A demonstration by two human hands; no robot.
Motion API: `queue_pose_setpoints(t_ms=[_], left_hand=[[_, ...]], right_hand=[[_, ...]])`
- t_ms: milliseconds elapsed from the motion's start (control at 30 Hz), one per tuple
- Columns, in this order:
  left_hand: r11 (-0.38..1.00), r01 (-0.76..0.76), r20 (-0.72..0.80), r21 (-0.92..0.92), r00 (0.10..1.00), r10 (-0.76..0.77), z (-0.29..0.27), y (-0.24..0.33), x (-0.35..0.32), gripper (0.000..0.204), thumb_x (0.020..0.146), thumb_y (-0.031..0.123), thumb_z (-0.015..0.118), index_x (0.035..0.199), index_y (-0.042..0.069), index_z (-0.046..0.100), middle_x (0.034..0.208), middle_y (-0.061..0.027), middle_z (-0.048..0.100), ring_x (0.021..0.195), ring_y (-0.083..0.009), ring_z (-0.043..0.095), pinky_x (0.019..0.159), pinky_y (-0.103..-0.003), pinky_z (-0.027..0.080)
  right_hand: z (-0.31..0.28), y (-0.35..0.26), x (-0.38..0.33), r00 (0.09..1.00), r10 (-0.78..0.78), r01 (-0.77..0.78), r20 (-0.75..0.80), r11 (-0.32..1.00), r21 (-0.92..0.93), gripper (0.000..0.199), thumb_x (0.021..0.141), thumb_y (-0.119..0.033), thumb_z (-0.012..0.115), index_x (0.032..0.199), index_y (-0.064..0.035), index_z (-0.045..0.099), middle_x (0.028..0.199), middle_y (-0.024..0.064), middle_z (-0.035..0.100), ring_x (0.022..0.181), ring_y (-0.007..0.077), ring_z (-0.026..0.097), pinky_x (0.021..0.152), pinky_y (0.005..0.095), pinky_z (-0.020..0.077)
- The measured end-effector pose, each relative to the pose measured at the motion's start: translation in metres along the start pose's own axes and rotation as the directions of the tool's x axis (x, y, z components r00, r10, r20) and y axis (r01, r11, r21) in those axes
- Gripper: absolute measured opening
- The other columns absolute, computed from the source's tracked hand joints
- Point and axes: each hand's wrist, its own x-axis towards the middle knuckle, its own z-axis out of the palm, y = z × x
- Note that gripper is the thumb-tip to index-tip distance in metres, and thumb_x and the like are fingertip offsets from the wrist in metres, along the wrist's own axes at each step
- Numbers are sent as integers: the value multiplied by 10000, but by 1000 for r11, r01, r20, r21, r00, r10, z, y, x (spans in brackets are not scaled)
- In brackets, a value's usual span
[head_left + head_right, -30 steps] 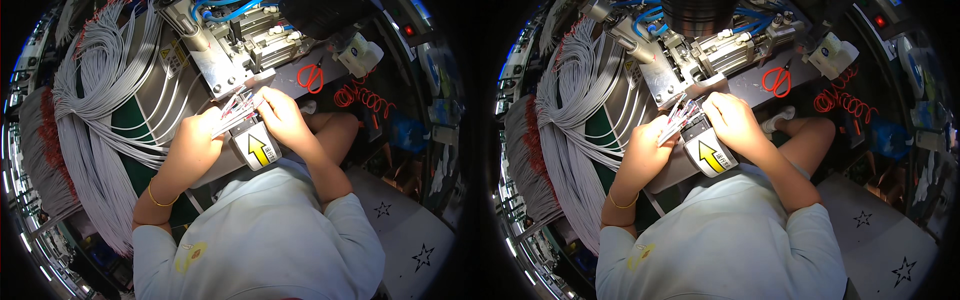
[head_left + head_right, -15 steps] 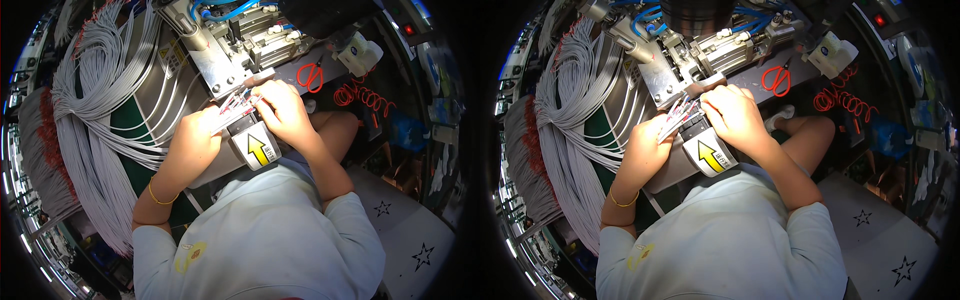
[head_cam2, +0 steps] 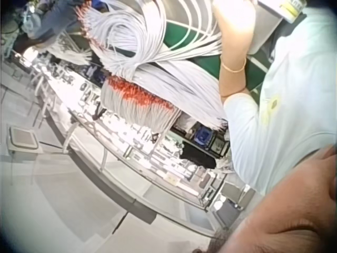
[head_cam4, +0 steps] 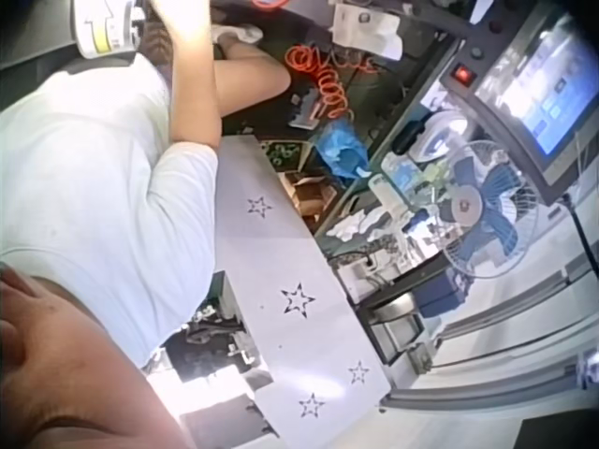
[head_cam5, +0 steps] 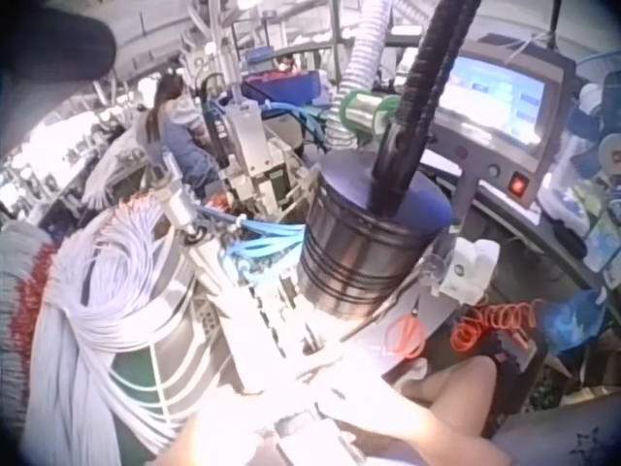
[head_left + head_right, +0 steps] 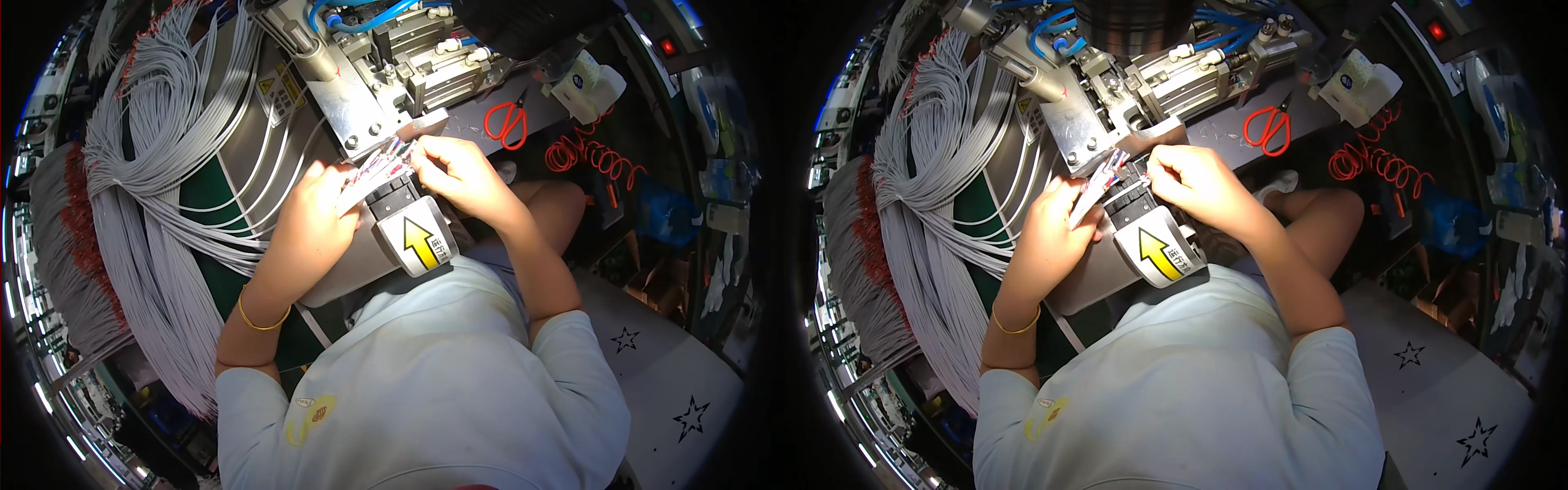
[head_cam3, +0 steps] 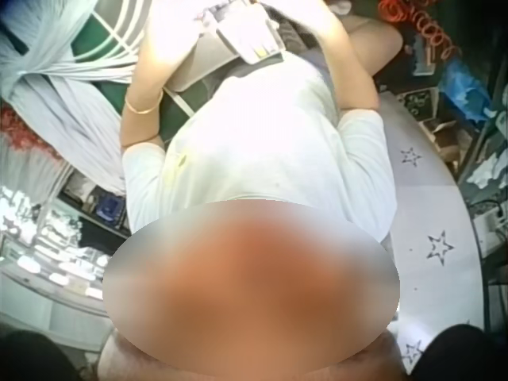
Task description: The person feeds wire ends into a machine by hand, rearranges bundles of wires on the table, and inserts wire ends into the machine.
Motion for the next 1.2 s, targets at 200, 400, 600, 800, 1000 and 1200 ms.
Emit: queue_pose_setpoints(t_ms=[200, 400, 600, 800, 1000, 1200], left_hand=[[795, 477, 390, -375, 859, -331, -19, 8, 7, 101, 853, 72, 661, 884, -19, 631, 736, -32, 617, 655, -92, 586, 599, -238, 493], [760, 497, 450, -418, 840, -302, -26, 26, 7, 172, 849, 120, 677, 849, -46, 628, 654, -72, 617, 596, -107, 558, 586, -266, 461], [946, 238, 263, -218, 948, -178, -33, 32, 2, 153, 850, 94, 666, 919, -39, 635, 688, -71, 632, 611, -113, 557, 606, -262, 464], [901, 210, 265, -381, 958, -111, -32, 29, 1, 111, 872, 62, 626, 932, -32, 632, 719, -63, 645, 646, -106, 561, 639, -246, 464], [854, 270, 304, -445, 943, -139, -32, 32, 1, 93, 889, 60, 608, 930, -19, 636, 743, -50, 656, 666, -78, 560, 648, -235, 463], [837, 304, 307, -455, 936, -173, -29, 28, 0, 95, 902, 57, 593, 952, -11, 637, 761, -32, 664, 696, -60, 561, 660, -227, 463]], right_hand=[[3, -16, -6, 952, -245, 125, -185, 861, -493, 84, 800, -89, 664, 823, -25, 615, 744, 96, 597, 645, 216, 547, 675, 335, 438], [22, -24, -1, 805, -592, 535, -27, 746, -396, 101, 779, -83, 693, 858, -37, 650, 805, 93, 618, 726, 224, 574, 700, 328, 446], [27, -26, -10, 884, -451, 423, -124, 883, -202, 120, 788, -42, 699, 895, -15, 652, 860, 87, 619, 814, 194, 579, 688, 290, 458], [28, -37, -15, 934, -331, 344, -135, 935, 82, 126, 799, -13, 689, 914, 5, 642, 862, 74, 606, 781, 142, 581, 655, 253, 466], [25, -44, -17, 939, -328, 331, -103, 943, 21, 129, 797, -35, 690, 907, 7, 637, 831, 83, 595, 721, 148, 591, 649, 265, 491], [27, -41, -16, 946, -304, 310, -111, 950, 42, 103, 821, -23, 670, 916, 7, 642, 849, 63, 607, 710, 99, 570, 588, 231, 453]])
